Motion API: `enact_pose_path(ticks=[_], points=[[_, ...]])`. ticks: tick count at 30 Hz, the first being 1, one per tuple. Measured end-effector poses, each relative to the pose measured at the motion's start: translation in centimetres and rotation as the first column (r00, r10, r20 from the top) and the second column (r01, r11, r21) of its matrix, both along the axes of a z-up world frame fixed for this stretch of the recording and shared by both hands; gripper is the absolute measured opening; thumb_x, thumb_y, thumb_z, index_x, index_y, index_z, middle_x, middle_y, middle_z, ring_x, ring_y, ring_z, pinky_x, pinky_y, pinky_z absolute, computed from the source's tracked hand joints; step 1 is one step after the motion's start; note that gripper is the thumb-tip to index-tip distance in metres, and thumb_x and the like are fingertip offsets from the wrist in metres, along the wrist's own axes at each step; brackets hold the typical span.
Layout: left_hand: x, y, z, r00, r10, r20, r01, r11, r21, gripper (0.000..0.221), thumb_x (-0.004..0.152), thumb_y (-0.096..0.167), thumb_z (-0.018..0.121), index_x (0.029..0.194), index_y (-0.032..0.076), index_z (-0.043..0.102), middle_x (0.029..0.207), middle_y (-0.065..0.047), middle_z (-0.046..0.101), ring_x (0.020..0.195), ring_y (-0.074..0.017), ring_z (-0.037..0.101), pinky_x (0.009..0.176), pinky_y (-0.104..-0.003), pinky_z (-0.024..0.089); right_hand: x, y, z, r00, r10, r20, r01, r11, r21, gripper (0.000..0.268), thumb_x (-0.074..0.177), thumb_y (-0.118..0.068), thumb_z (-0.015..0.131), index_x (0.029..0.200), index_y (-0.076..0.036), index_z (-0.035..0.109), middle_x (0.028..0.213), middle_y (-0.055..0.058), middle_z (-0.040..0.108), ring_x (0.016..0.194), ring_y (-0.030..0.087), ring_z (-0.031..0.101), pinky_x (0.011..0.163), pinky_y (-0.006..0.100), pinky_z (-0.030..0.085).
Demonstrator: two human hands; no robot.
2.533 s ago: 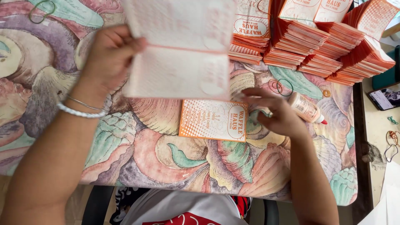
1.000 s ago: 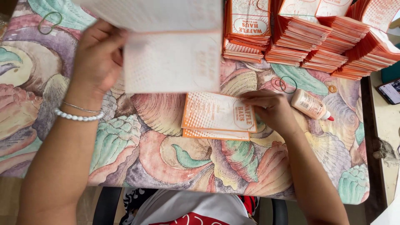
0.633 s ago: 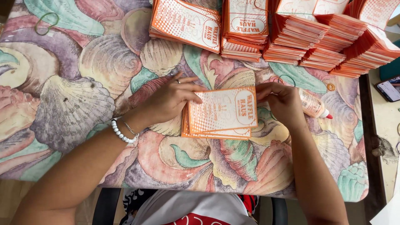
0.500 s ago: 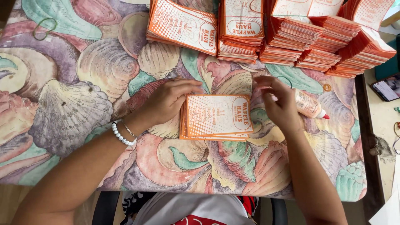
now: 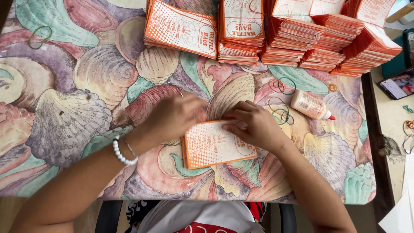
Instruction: Sorting, inspecting, and stacking paper bags into organized piles on a table.
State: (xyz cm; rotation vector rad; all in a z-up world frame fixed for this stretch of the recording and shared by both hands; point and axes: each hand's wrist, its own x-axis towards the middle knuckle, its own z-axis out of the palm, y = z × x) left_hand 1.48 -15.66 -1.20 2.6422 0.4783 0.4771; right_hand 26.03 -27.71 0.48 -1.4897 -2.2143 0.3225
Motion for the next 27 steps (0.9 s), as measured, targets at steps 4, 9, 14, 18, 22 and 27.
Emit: enact_pose_path(ticks=[4, 9, 14, 18, 22, 27], points=[[1.1, 6.8, 1.1, 0.956, 0.249, 0.158, -0.294, 0.768, 0.569, 0.02, 0.104, 0.016, 0.063, 0.12, 0.008, 0.073, 0.118, -0.018, 0.068, 0.121, -0.034, 0.062, 0.102, -0.05, 0.045, 1.1, 0.7, -0.4, 0.947, -0.139, -0.289, 0.12, 0.989, -0.084, 0.025, 0.096, -0.029, 0.074, 0.105, -0.006, 0.079, 0.083, 0.011, 0.072, 0.066, 0.023, 0.064, 0.063, 0.036, 0.052], [0.7, 12.2, 0.9, 0.946, 0.317, 0.067, -0.274, 0.671, 0.689, 0.027, 0.098, 0.008, 0.064, 0.123, 0.002, 0.072, 0.131, -0.021, 0.066, 0.125, -0.0366, 0.059, 0.116, -0.058, 0.034, 2.3, 1.2, -0.6, 0.949, -0.094, -0.301, 0.057, 0.99, -0.129, 0.02, 0.097, -0.023, 0.069, 0.106, -0.008, 0.078, 0.098, 0.004, 0.074, 0.078, 0.016, 0.071, 0.069, 0.028, 0.056], [-1.6, 13.3, -1.2, 0.933, 0.201, 0.299, -0.351, 0.688, 0.636, 0.017, 0.104, 0.016, 0.061, 0.112, 0.009, 0.075, 0.109, -0.007, 0.075, 0.111, -0.024, 0.07, 0.111, -0.046, 0.04, 1.9, 1.2, -1.0, 0.901, -0.157, -0.405, 0.114, 0.985, -0.127, 0.022, 0.091, -0.024, 0.078, 0.102, -0.006, 0.081, 0.083, 0.013, 0.075, 0.067, 0.023, 0.068, 0.061, 0.035, 0.051], [-3.9, 8.4, 4.2, 0.863, 0.327, 0.385, -0.445, 0.852, 0.275, 0.011, 0.094, 0.017, 0.081, 0.096, 0.028, 0.078, 0.082, 0.007, 0.072, 0.082, -0.0207, 0.072, 0.083, -0.035, 0.054, 1.9, 1.2, -1.6, 0.753, -0.258, -0.606, 0.236, 0.965, -0.117, 0.031, 0.095, -0.02, 0.077, 0.118, -0.002, 0.073, 0.088, 0.016, 0.073, 0.075, 0.023, 0.066, 0.065, 0.034, 0.051], [-4.2, 1.2, 10.2, 0.884, 0.333, 0.327, -0.322, 0.942, -0.091, 0.01, 0.087, 0.008, 0.086, 0.091, 0.015, 0.081, 0.072, -0.005, 0.074, 0.07, -0.0249, 0.072, 0.072, -0.033, 0.054, 1.0, 1.1, 0.6, 0.65, -0.179, -0.739, 0.296, 0.955, 0.029, 0.052, 0.094, -0.011, 0.078, 0.14, 0.001, 0.058, 0.121, 0.018, 0.07, 0.107, 0.026, 0.069, 0.088, 0.039, 0.058], [-3.9, -0.5, 8.9, 0.894, 0.326, 0.308, -0.326, 0.944, -0.053, 0.018, 0.079, 0.003, 0.085, 0.093, 0.014, 0.08, 0.076, -0.004, 0.075, 0.076, -0.0251, 0.075, 0.071, -0.033, 0.057, 0.1, 0.7, 1.3, 0.741, -0.12, -0.661, 0.235, 0.968, 0.087, 0.041, 0.08, -0.003, 0.089, 0.118, -0.004, 0.075, 0.114, 0.014, 0.075, 0.096, 0.026, 0.074, 0.082, 0.034, 0.062]])
